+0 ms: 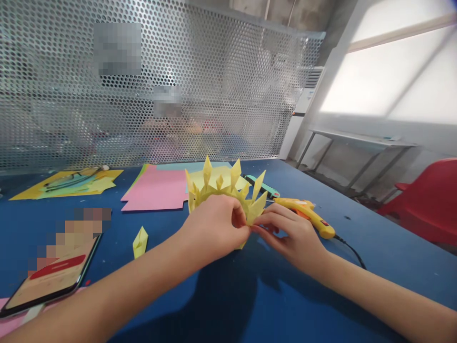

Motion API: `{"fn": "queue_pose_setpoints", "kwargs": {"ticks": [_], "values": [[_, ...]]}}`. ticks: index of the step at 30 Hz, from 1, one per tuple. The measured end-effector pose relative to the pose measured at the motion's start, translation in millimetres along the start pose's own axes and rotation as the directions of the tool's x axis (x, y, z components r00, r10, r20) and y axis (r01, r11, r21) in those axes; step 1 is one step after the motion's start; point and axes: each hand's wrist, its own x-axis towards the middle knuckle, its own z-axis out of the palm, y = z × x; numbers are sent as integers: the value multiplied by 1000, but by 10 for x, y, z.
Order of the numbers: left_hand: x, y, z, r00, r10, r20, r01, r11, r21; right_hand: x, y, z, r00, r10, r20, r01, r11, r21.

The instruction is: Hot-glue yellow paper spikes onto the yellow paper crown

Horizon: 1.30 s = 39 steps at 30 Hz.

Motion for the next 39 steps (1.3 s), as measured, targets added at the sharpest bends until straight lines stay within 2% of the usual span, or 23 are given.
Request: {"fn": "queue_pose_setpoints", "kwargs": {"ticks": [9, 22, 31, 39], "values": [[-48, 69, 30, 999, -34, -21, 36, 995, 94, -11, 9, 7, 1000, 6, -6, -6, 1000, -12], [-44, 5, 104, 999, 51, -16, -51, 999, 10, -9, -17, -5, 1000, -7, 3, 7, 1000, -29], [-23, 18, 107, 998, 60, -5, -60, 998, 13, -14, -16, -10, 1000, -22, 2, 22, 1000, -22], [-82, 117, 35, 998, 70, -3, -68, 980, 186, -11, -30, -8, 1000, -21, 9, 21, 1000, -11]]}}
